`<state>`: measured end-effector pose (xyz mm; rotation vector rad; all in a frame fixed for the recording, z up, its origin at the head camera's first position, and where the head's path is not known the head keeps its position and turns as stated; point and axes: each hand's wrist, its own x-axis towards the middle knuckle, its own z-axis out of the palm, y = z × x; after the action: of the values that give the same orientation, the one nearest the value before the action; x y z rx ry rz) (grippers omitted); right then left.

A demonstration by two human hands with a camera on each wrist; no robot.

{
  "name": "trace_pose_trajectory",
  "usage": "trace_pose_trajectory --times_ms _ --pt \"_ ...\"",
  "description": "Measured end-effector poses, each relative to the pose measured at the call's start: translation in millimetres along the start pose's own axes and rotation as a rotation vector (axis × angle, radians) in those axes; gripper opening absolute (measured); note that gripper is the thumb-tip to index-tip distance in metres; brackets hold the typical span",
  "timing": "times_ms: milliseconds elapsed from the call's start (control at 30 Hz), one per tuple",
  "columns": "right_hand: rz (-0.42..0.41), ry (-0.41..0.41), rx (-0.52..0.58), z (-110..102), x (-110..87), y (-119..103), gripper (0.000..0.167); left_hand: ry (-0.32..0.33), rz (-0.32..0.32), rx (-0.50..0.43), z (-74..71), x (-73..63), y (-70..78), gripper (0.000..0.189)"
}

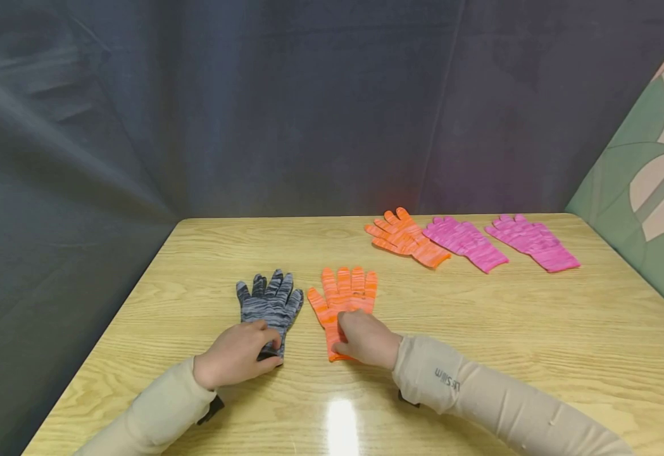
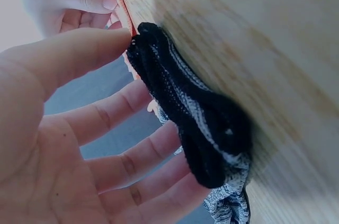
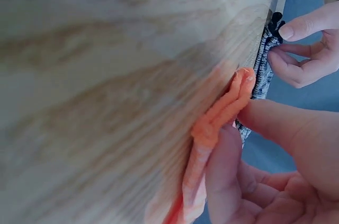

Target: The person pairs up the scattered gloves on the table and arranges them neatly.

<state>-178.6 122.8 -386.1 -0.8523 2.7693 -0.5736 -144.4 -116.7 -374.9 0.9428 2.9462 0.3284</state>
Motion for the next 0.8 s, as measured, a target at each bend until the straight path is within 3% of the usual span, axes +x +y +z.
trace_pose_trajectory --times_ms 500,800 --pt "-0.081 0.0 0.025 2.7 -3.5 4.3 0.022 -0.019 -0.021 0.0 -0.2 0.0 0.3 0.018" --pt "-0.076 -0.011 0.013 2.1 -3.0 4.6 0.022 -0.026 -0.03 -0.03 0.7 0.1 0.5 0.018"
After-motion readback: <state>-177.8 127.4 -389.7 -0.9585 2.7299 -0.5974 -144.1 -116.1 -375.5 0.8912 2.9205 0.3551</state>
